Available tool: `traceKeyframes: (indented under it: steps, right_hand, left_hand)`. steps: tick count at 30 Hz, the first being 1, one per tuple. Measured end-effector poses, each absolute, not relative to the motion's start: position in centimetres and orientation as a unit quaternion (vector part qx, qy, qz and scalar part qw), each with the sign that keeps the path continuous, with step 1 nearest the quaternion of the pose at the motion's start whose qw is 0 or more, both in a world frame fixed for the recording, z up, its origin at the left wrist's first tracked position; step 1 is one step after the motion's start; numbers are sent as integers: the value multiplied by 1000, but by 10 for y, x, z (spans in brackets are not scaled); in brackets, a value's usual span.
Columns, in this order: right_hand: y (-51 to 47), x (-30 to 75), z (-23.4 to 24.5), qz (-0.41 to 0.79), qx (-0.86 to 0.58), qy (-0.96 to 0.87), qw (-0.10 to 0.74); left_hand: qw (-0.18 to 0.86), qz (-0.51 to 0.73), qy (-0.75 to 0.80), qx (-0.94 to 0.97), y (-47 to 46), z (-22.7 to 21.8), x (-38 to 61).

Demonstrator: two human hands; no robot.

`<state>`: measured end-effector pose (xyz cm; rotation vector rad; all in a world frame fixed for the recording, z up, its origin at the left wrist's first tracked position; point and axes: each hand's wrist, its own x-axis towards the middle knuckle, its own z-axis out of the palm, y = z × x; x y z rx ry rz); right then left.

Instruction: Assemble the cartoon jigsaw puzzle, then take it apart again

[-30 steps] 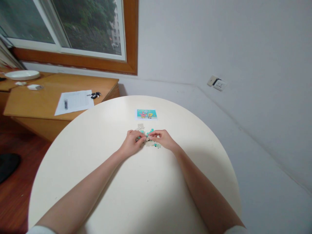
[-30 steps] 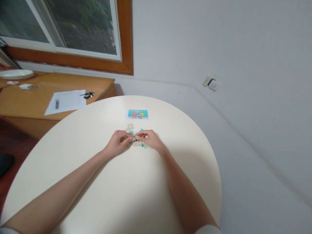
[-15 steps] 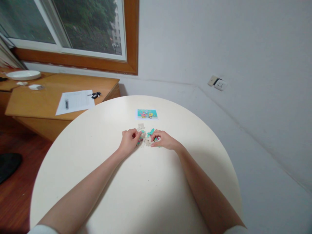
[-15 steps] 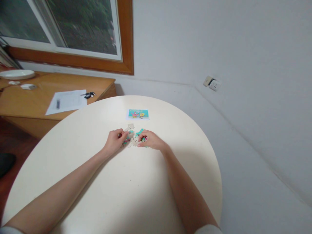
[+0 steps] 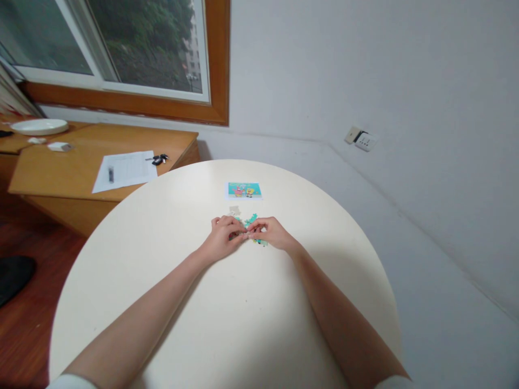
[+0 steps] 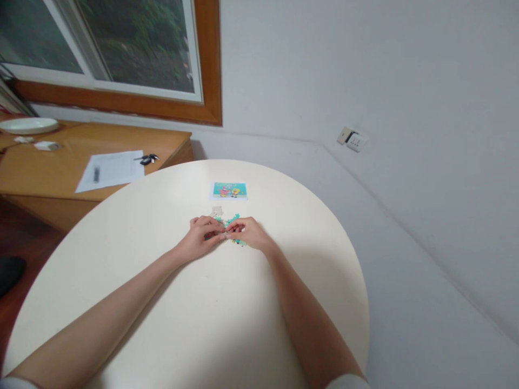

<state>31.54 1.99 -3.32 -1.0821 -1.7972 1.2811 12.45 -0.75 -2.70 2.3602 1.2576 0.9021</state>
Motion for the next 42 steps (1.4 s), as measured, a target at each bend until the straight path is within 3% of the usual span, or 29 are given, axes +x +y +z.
traceKeyframes:
  steps: [11,17,20,25,36,42]
  right_hand:
    - [22,321,-35,525,-409,-667,335]
    - [23,318,-36,364,-440,-741,353]
    - [18,315,-34,269,-429,-807,304]
    - [14,311,-33,208,-451,-837,231]
    - [17,307,-38,193,-431,-835,282]
    - [16,307,-37,255,-442,-794,330]
  left_hand:
    - [161,323,458,813,-5,-28,125]
    - [137,361,512,767,-1,-30,124]
    - [121,368,530,754,1,-34,123]
    - [99,264,493,823,-2,-36,124]
    - [122,303,469,821,0,-34,123]
    - [173,349,474,790,5,-38,120]
